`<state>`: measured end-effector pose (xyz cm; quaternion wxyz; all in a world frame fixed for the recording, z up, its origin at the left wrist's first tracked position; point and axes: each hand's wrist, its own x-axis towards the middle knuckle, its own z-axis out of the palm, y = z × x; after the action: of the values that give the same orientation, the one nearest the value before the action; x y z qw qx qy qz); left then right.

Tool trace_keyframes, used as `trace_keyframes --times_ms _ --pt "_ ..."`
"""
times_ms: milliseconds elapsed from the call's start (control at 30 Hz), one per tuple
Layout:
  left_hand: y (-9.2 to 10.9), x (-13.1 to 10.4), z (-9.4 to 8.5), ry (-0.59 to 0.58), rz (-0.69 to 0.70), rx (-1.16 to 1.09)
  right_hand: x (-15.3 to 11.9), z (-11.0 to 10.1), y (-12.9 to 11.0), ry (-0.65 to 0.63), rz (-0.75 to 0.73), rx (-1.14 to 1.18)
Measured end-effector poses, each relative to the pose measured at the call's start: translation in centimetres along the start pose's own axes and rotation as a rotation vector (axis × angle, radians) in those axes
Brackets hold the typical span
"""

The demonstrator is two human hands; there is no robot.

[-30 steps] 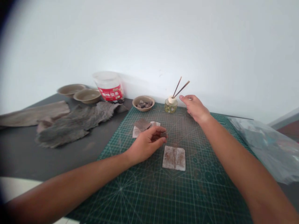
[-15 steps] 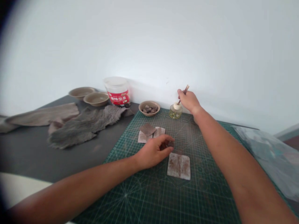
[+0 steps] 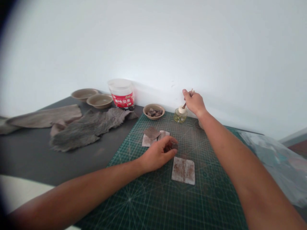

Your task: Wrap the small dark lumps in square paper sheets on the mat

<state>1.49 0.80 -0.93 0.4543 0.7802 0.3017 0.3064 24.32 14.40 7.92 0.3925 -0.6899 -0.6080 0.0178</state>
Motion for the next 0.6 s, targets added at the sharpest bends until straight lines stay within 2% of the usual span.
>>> trace_keyframes --times_ms 233,433,600 --pt "-0.1 0.1 0.0 0.010 -0.003 0.005 0.4 0.2 -0.1 0.036 -0.018 -0.047" --pt "-0.7 0.3 0.1 0.057 -0.059 -0.040 0.4 -0.1 0.3 0.065 -0.038 -0.144" --pt "-1.3 0.5 0.5 0.031 -0.060 -0.124 0.4 0.2 0.2 0.040 -0.057 -0.145"
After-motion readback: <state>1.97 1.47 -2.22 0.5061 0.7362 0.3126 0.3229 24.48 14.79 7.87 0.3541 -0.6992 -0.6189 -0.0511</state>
